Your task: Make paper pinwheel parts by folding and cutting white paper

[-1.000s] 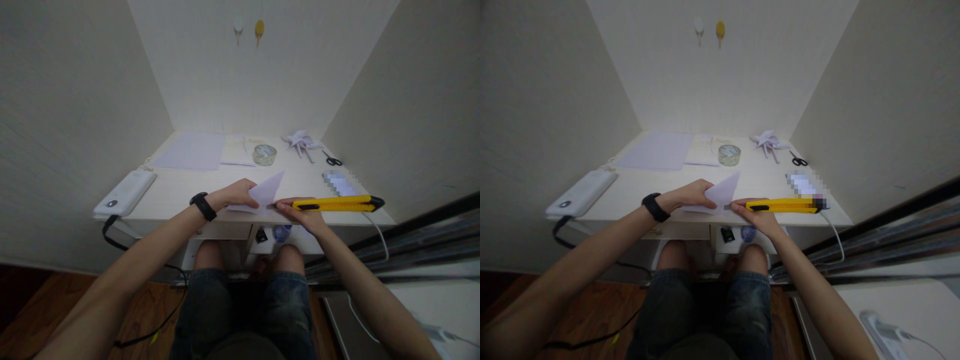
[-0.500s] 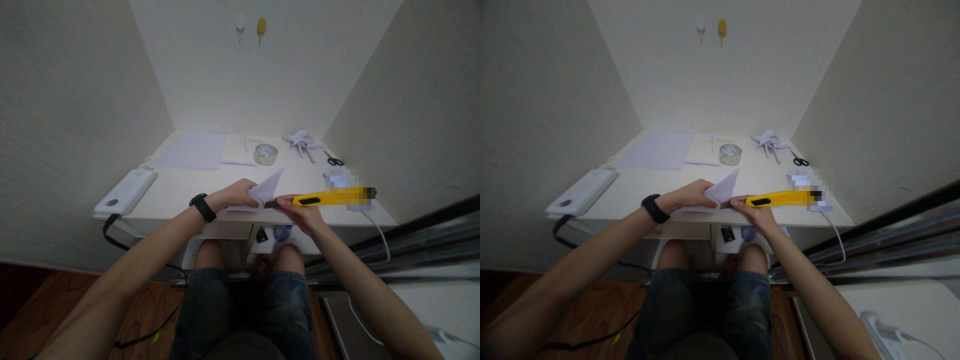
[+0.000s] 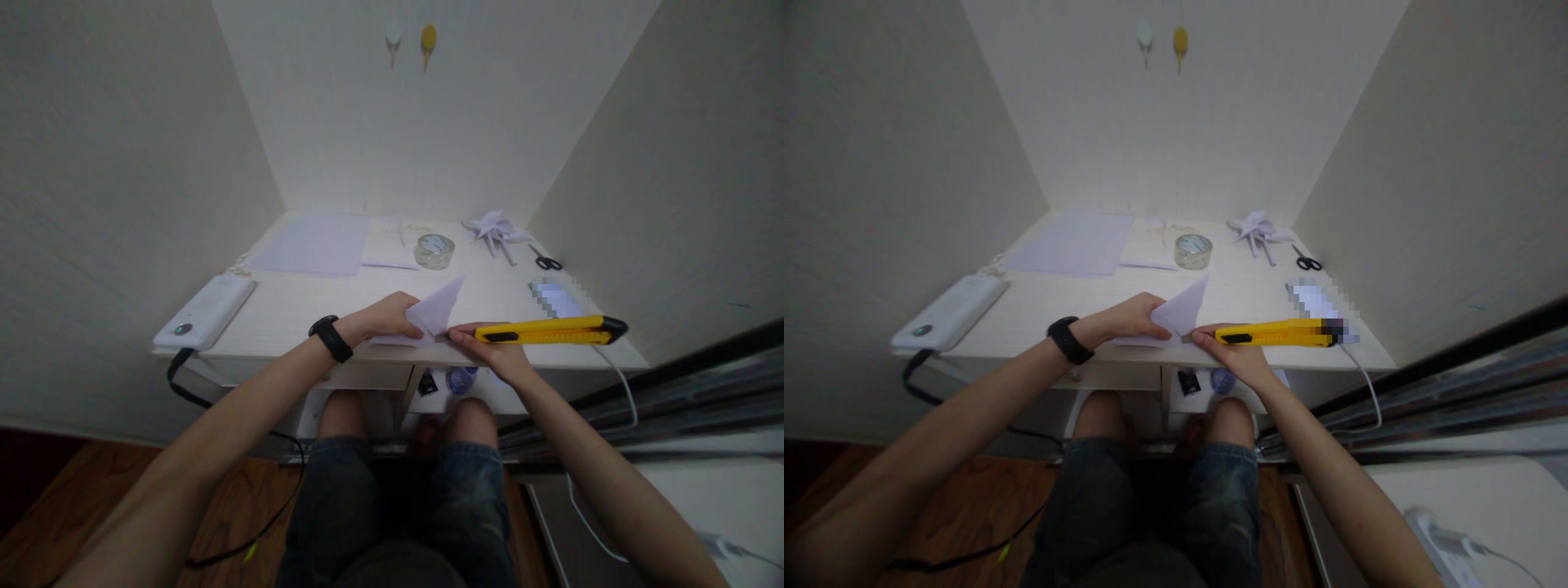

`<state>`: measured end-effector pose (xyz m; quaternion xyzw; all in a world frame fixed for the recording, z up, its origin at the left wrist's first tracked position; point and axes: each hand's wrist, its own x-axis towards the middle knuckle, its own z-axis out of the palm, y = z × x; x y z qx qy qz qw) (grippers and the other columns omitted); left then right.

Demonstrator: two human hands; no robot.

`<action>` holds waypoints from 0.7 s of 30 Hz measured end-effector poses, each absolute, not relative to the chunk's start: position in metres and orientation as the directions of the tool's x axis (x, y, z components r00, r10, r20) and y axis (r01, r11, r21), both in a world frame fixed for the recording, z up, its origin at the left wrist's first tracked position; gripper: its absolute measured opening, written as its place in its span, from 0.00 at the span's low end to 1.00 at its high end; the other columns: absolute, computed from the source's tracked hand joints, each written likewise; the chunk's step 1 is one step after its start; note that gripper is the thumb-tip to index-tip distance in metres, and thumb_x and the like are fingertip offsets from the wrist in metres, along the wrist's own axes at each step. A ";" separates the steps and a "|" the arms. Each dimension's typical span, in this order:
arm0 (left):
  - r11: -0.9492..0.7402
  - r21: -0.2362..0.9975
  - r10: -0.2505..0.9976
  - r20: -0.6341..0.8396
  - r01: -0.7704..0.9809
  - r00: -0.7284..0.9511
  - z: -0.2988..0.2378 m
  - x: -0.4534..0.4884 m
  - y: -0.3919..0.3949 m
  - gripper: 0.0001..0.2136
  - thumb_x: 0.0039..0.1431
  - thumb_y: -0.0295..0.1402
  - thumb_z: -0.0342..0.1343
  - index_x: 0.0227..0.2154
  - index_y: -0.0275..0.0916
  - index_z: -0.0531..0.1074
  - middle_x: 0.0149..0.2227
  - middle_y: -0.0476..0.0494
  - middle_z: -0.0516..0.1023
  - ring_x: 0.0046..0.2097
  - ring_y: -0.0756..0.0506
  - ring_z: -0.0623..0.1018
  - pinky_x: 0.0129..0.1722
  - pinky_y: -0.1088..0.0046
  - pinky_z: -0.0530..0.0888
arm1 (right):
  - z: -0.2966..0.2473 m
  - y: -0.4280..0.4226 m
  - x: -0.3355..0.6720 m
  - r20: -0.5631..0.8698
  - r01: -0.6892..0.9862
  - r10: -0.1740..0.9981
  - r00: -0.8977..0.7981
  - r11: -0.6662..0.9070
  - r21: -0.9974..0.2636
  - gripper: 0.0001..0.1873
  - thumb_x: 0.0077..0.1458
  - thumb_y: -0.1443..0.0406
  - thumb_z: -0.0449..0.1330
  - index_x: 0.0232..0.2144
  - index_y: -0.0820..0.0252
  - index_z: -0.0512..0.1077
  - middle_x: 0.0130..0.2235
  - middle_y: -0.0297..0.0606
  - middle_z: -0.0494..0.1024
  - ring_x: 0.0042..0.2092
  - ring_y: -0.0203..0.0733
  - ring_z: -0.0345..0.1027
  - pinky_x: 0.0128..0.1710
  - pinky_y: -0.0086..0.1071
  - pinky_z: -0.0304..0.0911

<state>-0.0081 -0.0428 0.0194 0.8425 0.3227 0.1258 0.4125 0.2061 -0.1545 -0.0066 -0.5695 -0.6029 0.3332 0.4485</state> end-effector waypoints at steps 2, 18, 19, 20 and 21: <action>-0.448 0.783 0.642 -0.054 0.431 0.765 0.020 -0.008 -0.044 0.15 0.40 0.30 0.64 0.35 0.32 0.79 0.33 0.44 0.81 0.33 0.46 0.75 0.34 0.72 0.69 | -0.007 -0.155 0.207 0.160 0.392 0.986 0.047 0.129 -0.911 0.18 0.48 0.49 0.67 0.32 0.54 0.83 0.36 0.39 0.84 0.41 0.50 0.77 0.46 0.42 0.70; -0.418 0.796 0.644 -0.080 0.438 0.761 0.023 -0.008 -0.045 0.15 0.40 0.28 0.64 0.35 0.31 0.79 0.34 0.42 0.81 0.34 0.45 0.76 0.36 0.70 0.69 | -0.006 -0.156 0.205 0.165 0.397 0.986 0.012 0.147 -0.906 0.18 0.48 0.48 0.66 0.32 0.54 0.83 0.35 0.38 0.84 0.39 0.49 0.77 0.45 0.42 0.71; -0.416 0.801 0.639 -0.079 0.431 0.765 0.022 -0.008 -0.045 0.15 0.40 0.28 0.64 0.35 0.31 0.79 0.34 0.43 0.81 0.34 0.45 0.76 0.35 0.70 0.69 | -0.006 -0.156 0.206 0.165 0.398 0.986 0.013 0.147 -0.905 0.18 0.49 0.49 0.66 0.32 0.54 0.83 0.35 0.39 0.84 0.39 0.49 0.77 0.45 0.42 0.71; -0.414 0.807 0.634 -0.076 0.421 0.769 0.021 -0.008 -0.044 0.14 0.40 0.29 0.64 0.34 0.31 0.79 0.33 0.43 0.81 0.34 0.46 0.76 0.35 0.71 0.69 | -0.006 -0.156 0.206 0.169 0.398 0.985 0.014 0.150 -0.905 0.17 0.49 0.49 0.66 0.32 0.54 0.83 0.35 0.39 0.84 0.39 0.49 0.77 0.45 0.42 0.71; -0.413 0.813 0.630 -0.071 0.411 0.773 0.021 -0.008 -0.044 0.14 0.40 0.29 0.64 0.34 0.32 0.79 0.33 0.43 0.81 0.34 0.46 0.75 0.35 0.71 0.69 | -0.006 -0.156 0.206 0.174 0.398 0.985 0.013 0.155 -0.904 0.17 0.49 0.49 0.66 0.32 0.54 0.83 0.35 0.39 0.84 0.39 0.49 0.77 0.45 0.41 0.71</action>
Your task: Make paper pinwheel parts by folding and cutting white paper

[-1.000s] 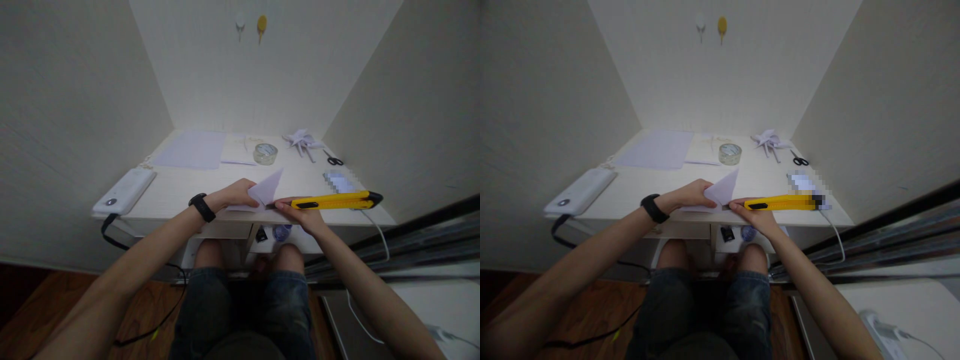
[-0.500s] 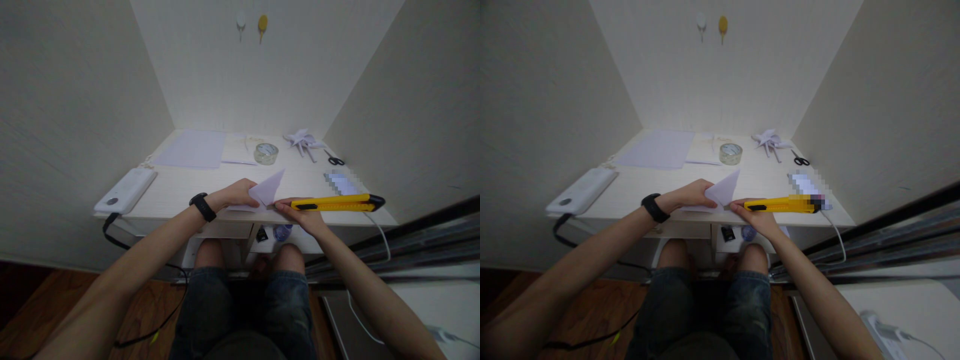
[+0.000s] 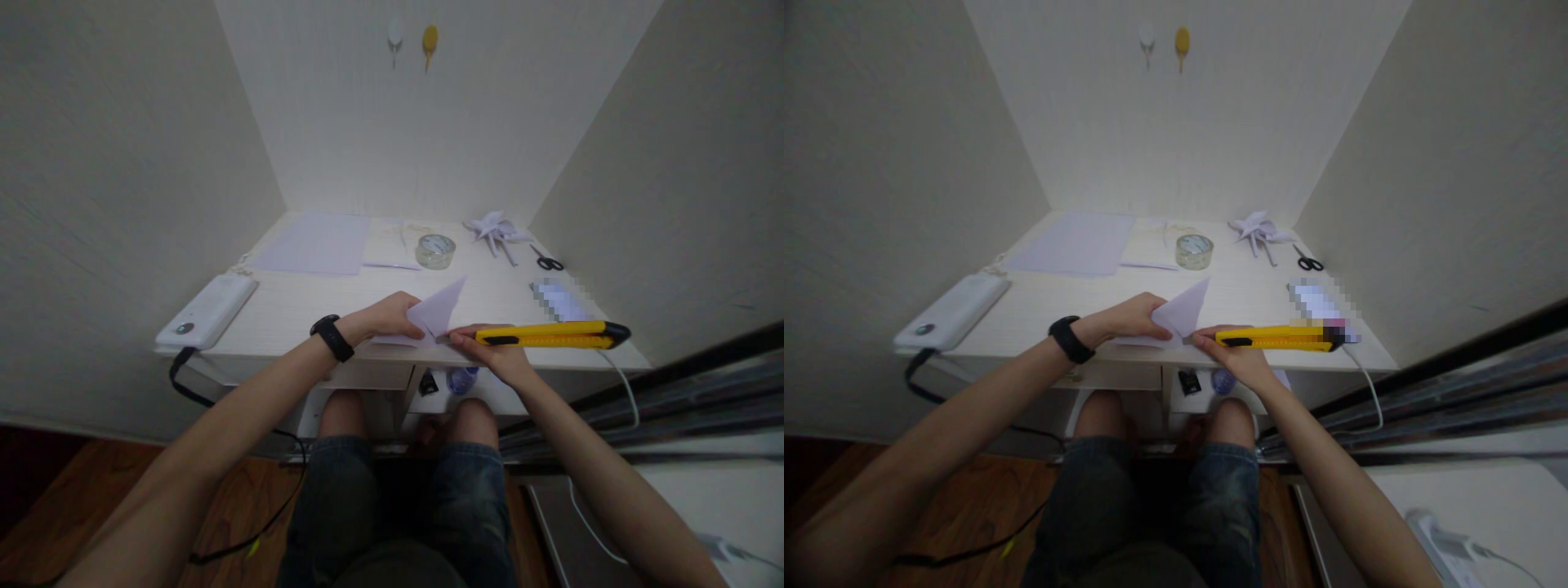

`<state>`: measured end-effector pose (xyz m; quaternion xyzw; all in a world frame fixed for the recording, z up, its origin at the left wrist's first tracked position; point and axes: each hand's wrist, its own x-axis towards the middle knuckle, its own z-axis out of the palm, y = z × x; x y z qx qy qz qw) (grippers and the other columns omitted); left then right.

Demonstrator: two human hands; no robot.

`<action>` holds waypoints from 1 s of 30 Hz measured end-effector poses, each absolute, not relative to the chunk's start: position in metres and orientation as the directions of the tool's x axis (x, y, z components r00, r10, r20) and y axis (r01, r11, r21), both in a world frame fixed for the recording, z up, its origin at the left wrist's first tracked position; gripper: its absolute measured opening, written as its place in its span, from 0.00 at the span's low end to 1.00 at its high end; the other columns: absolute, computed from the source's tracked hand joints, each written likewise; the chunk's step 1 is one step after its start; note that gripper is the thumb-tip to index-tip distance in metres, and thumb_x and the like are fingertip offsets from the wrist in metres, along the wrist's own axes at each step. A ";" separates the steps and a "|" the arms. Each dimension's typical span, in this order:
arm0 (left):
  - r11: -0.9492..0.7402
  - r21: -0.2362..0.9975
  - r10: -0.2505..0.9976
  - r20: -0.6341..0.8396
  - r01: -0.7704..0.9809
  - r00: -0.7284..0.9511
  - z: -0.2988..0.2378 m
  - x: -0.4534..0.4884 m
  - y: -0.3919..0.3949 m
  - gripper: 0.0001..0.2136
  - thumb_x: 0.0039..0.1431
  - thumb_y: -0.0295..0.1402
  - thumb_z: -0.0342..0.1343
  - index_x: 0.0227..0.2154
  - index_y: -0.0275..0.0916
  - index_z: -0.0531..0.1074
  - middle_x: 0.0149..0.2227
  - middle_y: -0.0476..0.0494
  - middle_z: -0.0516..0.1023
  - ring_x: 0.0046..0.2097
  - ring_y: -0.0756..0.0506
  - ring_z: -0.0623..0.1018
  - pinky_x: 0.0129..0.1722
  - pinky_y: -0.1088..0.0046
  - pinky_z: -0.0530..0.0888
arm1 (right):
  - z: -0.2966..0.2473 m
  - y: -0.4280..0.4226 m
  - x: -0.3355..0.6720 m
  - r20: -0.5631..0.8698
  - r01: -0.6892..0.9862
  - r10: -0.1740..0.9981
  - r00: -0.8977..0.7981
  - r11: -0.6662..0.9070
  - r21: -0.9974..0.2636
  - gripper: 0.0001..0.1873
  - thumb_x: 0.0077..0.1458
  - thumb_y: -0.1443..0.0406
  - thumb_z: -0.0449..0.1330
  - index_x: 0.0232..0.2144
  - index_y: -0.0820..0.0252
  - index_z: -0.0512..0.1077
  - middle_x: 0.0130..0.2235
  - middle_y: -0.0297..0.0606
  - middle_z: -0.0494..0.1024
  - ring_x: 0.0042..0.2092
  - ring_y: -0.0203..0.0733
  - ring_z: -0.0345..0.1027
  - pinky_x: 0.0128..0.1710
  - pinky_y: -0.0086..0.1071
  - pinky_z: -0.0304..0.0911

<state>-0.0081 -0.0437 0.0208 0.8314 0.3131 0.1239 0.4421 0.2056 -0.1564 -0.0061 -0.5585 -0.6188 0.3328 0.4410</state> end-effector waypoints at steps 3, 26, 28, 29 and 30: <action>-0.413 0.816 0.628 -0.065 0.403 0.775 0.020 -0.008 -0.043 0.14 0.40 0.29 0.63 0.34 0.32 0.79 0.34 0.43 0.81 0.34 0.46 0.75 0.35 0.72 0.69 | -0.006 -0.157 0.206 0.186 0.387 0.983 0.001 0.171 -0.906 0.17 0.48 0.50 0.67 0.32 0.55 0.83 0.35 0.39 0.85 0.38 0.49 0.77 0.43 0.41 0.72; -0.414 0.772 0.648 -0.124 0.483 0.752 0.023 -0.009 -0.035 0.14 0.39 0.35 0.69 0.31 0.33 0.81 0.28 0.45 0.80 0.30 0.47 0.74 0.34 0.71 0.68 | -0.009 -0.156 0.213 0.265 0.488 0.957 -0.115 0.286 -0.824 0.11 0.55 0.53 0.64 0.34 0.49 0.83 0.37 0.35 0.85 0.38 0.49 0.79 0.40 0.40 0.75; -0.398 0.792 0.643 -0.120 0.464 0.756 0.021 -0.009 -0.034 0.14 0.38 0.34 0.69 0.30 0.33 0.81 0.27 0.46 0.80 0.29 0.47 0.73 0.34 0.71 0.69 | -0.009 -0.156 0.213 0.264 0.496 0.958 -0.107 0.282 -0.821 0.11 0.55 0.53 0.64 0.34 0.49 0.84 0.36 0.35 0.85 0.37 0.48 0.79 0.39 0.40 0.74; -0.382 0.803 0.644 -0.123 0.457 0.755 0.021 -0.010 -0.033 0.14 0.38 0.34 0.69 0.30 0.33 0.81 0.27 0.46 0.80 0.29 0.48 0.73 0.34 0.71 0.69 | -0.008 -0.156 0.212 0.265 0.500 0.959 -0.103 0.281 -0.820 0.11 0.54 0.53 0.65 0.33 0.49 0.84 0.36 0.36 0.85 0.36 0.49 0.79 0.39 0.40 0.74; -0.366 0.812 0.647 -0.129 0.454 0.752 0.020 -0.010 -0.033 0.14 0.38 0.34 0.69 0.30 0.33 0.81 0.27 0.47 0.80 0.29 0.47 0.73 0.34 0.70 0.69 | -0.008 -0.156 0.212 0.267 0.501 0.959 -0.098 0.280 -0.819 0.11 0.54 0.53 0.65 0.33 0.50 0.84 0.36 0.36 0.85 0.36 0.49 0.79 0.39 0.40 0.74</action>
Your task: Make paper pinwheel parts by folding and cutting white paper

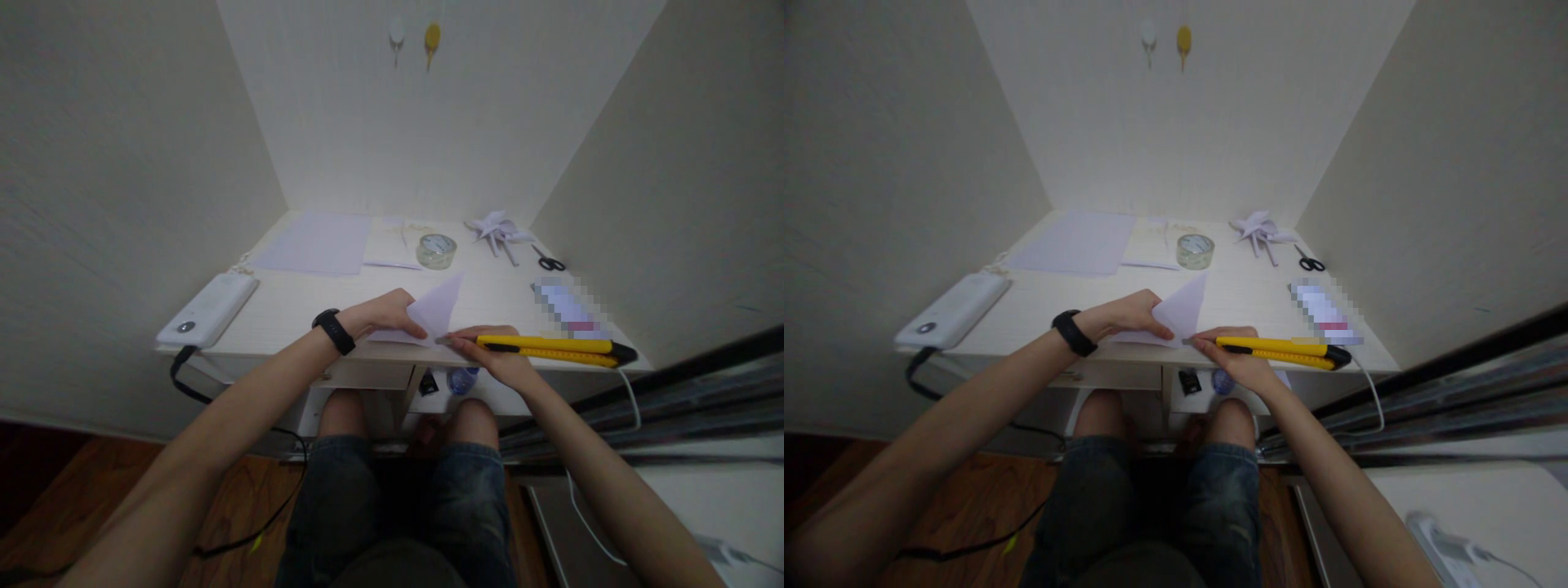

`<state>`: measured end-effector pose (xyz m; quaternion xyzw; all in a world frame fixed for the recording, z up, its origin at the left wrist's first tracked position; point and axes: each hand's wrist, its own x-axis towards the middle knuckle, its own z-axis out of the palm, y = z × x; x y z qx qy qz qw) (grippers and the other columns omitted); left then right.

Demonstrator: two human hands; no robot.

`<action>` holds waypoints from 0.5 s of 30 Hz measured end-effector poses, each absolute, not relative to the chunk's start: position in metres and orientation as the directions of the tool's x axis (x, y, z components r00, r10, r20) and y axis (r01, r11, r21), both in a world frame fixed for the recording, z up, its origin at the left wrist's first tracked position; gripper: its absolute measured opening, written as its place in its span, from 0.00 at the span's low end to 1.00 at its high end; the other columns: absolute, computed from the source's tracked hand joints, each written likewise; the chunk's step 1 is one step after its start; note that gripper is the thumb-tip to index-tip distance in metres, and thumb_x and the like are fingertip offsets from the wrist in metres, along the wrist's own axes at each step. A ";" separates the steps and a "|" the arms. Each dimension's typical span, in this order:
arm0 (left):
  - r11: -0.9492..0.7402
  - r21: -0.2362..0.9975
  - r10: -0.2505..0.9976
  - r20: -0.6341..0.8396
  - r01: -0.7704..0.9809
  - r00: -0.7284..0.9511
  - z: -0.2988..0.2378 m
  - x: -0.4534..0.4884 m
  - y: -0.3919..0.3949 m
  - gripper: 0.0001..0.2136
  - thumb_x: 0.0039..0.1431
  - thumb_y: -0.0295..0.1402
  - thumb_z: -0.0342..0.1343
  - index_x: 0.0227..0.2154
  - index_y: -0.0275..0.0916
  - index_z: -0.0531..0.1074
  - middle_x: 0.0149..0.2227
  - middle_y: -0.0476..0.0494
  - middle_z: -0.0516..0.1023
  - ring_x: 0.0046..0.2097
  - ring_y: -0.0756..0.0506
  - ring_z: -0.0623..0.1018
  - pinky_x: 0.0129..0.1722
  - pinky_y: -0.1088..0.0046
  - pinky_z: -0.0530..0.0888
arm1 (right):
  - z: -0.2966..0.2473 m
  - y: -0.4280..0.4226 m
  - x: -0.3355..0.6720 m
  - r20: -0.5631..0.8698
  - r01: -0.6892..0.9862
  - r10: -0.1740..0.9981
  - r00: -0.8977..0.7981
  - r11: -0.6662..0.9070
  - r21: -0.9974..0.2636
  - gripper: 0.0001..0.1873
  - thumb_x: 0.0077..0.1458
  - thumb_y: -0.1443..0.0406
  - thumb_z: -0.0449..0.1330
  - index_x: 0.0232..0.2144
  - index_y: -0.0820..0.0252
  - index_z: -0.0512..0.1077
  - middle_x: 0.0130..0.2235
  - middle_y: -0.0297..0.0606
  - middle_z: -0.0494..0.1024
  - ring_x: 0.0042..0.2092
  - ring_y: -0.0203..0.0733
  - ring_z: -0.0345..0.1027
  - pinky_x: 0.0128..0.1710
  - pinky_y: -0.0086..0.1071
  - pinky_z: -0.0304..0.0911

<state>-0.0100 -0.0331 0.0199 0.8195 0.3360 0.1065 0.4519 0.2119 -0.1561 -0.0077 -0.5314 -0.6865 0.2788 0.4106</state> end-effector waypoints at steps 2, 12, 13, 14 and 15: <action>-0.333 0.823 0.656 -0.148 0.459 0.740 0.019 -0.010 -0.032 0.14 0.37 0.33 0.70 0.30 0.34 0.81 0.27 0.47 0.80 0.29 0.47 0.73 0.34 0.70 0.69 | -0.007 -0.157 0.211 0.276 0.497 0.957 -0.091 0.284 -0.820 0.11 0.54 0.53 0.65 0.32 0.50 0.84 0.35 0.36 0.85 0.37 0.50 0.79 0.38 0.40 0.75; -0.220 0.845 0.678 -0.226 0.487 0.699 0.023 -0.008 -0.035 0.14 0.37 0.31 0.70 0.31 0.33 0.81 0.30 0.44 0.81 0.30 0.46 0.74 0.33 0.68 0.69 | -0.007 -0.159 0.212 0.286 0.480 0.951 -0.116 0.306 -0.822 0.10 0.56 0.55 0.64 0.35 0.49 0.83 0.38 0.35 0.85 0.41 0.50 0.79 0.42 0.42 0.75; -0.209 0.850 0.677 -0.230 0.483 0.699 0.024 -0.008 -0.035 0.14 0.37 0.31 0.70 0.31 0.33 0.81 0.30 0.44 0.81 0.30 0.46 0.74 0.33 0.68 0.69 | -0.007 -0.159 0.212 0.286 0.484 0.951 -0.121 0.308 -0.819 0.10 0.56 0.55 0.64 0.35 0.48 0.83 0.38 0.35 0.85 0.41 0.49 0.79 0.42 0.42 0.75; -0.201 0.852 0.679 -0.235 0.483 0.696 0.025 -0.008 -0.036 0.14 0.37 0.31 0.70 0.31 0.33 0.81 0.30 0.44 0.81 0.30 0.46 0.74 0.34 0.68 0.69 | -0.007 -0.159 0.212 0.285 0.490 0.950 -0.129 0.311 -0.814 0.10 0.56 0.55 0.63 0.35 0.48 0.83 0.39 0.35 0.85 0.41 0.49 0.79 0.42 0.42 0.75; -0.196 0.851 0.683 -0.238 0.487 0.691 0.025 -0.008 -0.036 0.13 0.37 0.30 0.70 0.30 0.33 0.81 0.29 0.45 0.80 0.29 0.47 0.74 0.34 0.68 0.70 | -0.007 -0.159 0.212 0.286 0.494 0.949 -0.135 0.315 -0.811 0.10 0.57 0.55 0.63 0.36 0.48 0.83 0.39 0.35 0.85 0.41 0.49 0.79 0.42 0.42 0.75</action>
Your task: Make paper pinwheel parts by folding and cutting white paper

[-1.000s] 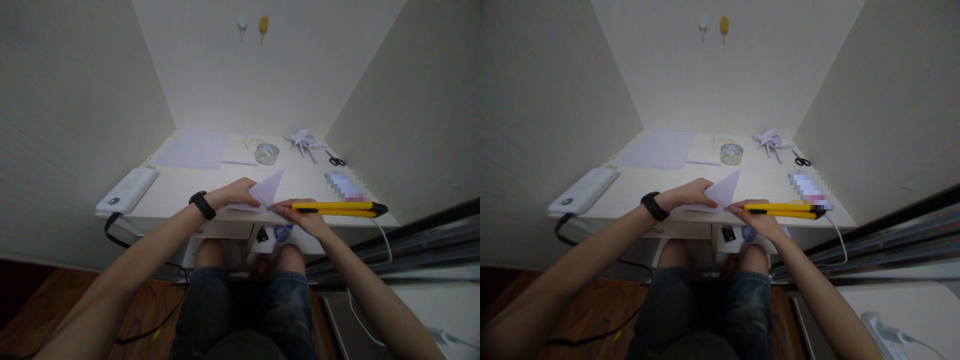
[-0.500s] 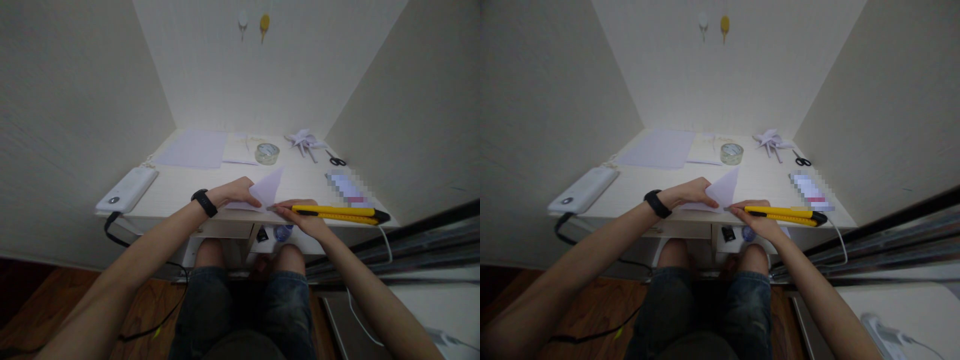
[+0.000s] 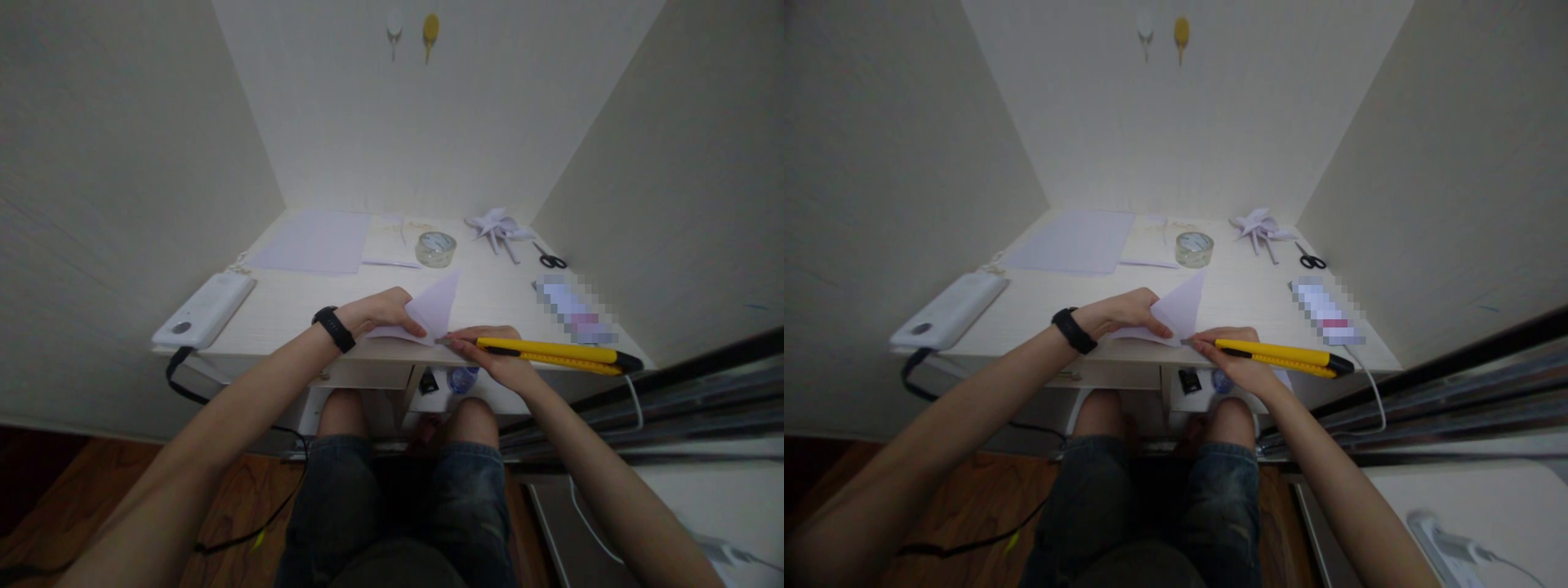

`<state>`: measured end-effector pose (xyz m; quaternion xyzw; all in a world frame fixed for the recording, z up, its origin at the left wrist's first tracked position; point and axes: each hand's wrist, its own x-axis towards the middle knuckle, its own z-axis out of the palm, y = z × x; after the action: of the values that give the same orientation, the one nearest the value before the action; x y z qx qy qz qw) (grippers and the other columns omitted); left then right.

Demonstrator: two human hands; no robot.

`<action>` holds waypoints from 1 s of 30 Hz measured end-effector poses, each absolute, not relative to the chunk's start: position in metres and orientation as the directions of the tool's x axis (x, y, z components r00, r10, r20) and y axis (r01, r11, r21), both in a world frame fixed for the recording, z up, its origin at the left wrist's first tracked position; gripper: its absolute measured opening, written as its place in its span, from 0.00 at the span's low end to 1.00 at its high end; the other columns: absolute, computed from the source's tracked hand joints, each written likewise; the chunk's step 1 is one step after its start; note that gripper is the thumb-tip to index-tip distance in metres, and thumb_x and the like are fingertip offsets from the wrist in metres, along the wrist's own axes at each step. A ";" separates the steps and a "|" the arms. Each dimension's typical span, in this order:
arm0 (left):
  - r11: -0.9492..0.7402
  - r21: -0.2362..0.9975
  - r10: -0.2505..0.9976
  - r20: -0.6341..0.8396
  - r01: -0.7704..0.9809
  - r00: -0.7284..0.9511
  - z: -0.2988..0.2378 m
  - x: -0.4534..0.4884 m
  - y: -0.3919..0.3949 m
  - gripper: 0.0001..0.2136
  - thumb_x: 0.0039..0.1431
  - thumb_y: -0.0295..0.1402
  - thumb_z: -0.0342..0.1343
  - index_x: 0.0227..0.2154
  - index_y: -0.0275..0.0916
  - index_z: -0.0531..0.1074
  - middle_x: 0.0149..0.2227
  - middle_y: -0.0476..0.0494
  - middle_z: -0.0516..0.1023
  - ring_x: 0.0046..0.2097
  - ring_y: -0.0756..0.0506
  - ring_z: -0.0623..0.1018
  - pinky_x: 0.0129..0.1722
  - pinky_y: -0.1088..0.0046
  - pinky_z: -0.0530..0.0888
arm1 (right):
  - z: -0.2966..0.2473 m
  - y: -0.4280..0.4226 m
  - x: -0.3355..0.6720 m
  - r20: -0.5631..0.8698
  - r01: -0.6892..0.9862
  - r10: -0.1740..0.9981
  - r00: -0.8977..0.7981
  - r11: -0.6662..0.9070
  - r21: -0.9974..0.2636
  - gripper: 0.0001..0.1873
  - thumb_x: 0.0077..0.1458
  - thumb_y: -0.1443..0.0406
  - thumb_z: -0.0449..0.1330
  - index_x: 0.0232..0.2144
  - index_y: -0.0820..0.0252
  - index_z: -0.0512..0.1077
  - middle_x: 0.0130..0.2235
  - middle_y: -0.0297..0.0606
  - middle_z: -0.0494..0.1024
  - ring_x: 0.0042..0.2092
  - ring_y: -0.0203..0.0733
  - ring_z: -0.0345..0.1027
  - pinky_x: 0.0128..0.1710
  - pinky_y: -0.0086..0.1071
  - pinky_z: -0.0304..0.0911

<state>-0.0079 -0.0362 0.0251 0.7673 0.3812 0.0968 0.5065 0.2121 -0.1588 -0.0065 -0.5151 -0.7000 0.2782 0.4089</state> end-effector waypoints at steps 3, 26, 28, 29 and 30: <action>-0.177 0.846 0.699 -0.253 0.504 0.669 0.027 -0.008 -0.037 0.12 0.37 0.30 0.70 0.29 0.32 0.81 0.28 0.45 0.80 0.28 0.47 0.73 0.34 0.68 0.70 | -0.007 -0.159 0.212 0.291 0.491 0.947 -0.140 0.321 -0.810 0.10 0.57 0.55 0.63 0.36 0.48 0.83 0.39 0.35 0.85 0.42 0.50 0.79 0.43 0.43 0.75; -0.135 0.922 0.685 -0.177 0.362 0.707 0.023 -0.015 -0.042 0.15 0.42 0.33 0.69 0.35 0.30 0.80 0.34 0.39 0.82 0.35 0.43 0.76 0.41 0.65 0.71 | -0.010 -0.159 0.206 0.423 0.510 0.902 -0.088 0.405 -0.759 0.09 0.56 0.58 0.63 0.33 0.51 0.84 0.35 0.37 0.85 0.38 0.48 0.80 0.41 0.40 0.76; -0.139 0.925 0.689 -0.167 0.354 0.706 0.021 -0.016 -0.041 0.14 0.42 0.32 0.69 0.34 0.31 0.80 0.34 0.40 0.82 0.35 0.43 0.76 0.41 0.65 0.71 | -0.008 -0.160 0.205 0.409 0.508 0.908 -0.088 0.394 -0.766 0.09 0.56 0.57 0.64 0.33 0.50 0.84 0.35 0.36 0.85 0.37 0.48 0.80 0.41 0.40 0.75; -0.145 0.924 0.690 -0.161 0.353 0.705 0.020 -0.016 -0.041 0.14 0.42 0.32 0.69 0.34 0.31 0.80 0.34 0.41 0.82 0.35 0.44 0.76 0.41 0.65 0.71 | -0.007 -0.160 0.205 0.401 0.502 0.912 -0.092 0.390 -0.772 0.08 0.55 0.57 0.64 0.33 0.49 0.84 0.35 0.36 0.85 0.37 0.48 0.80 0.41 0.40 0.75; -0.149 0.925 0.691 -0.156 0.351 0.706 0.020 -0.016 -0.040 0.14 0.41 0.32 0.69 0.33 0.31 0.80 0.33 0.41 0.82 0.34 0.44 0.76 0.41 0.65 0.71 | -0.006 -0.160 0.206 0.391 0.490 0.915 -0.094 0.385 -0.782 0.08 0.55 0.57 0.64 0.33 0.49 0.84 0.35 0.36 0.85 0.38 0.49 0.80 0.41 0.41 0.75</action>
<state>-0.0160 -0.0401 0.0196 0.7421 0.3508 0.1546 0.5498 0.2059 -0.1596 -0.0064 -0.5014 -0.7008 0.2369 0.4488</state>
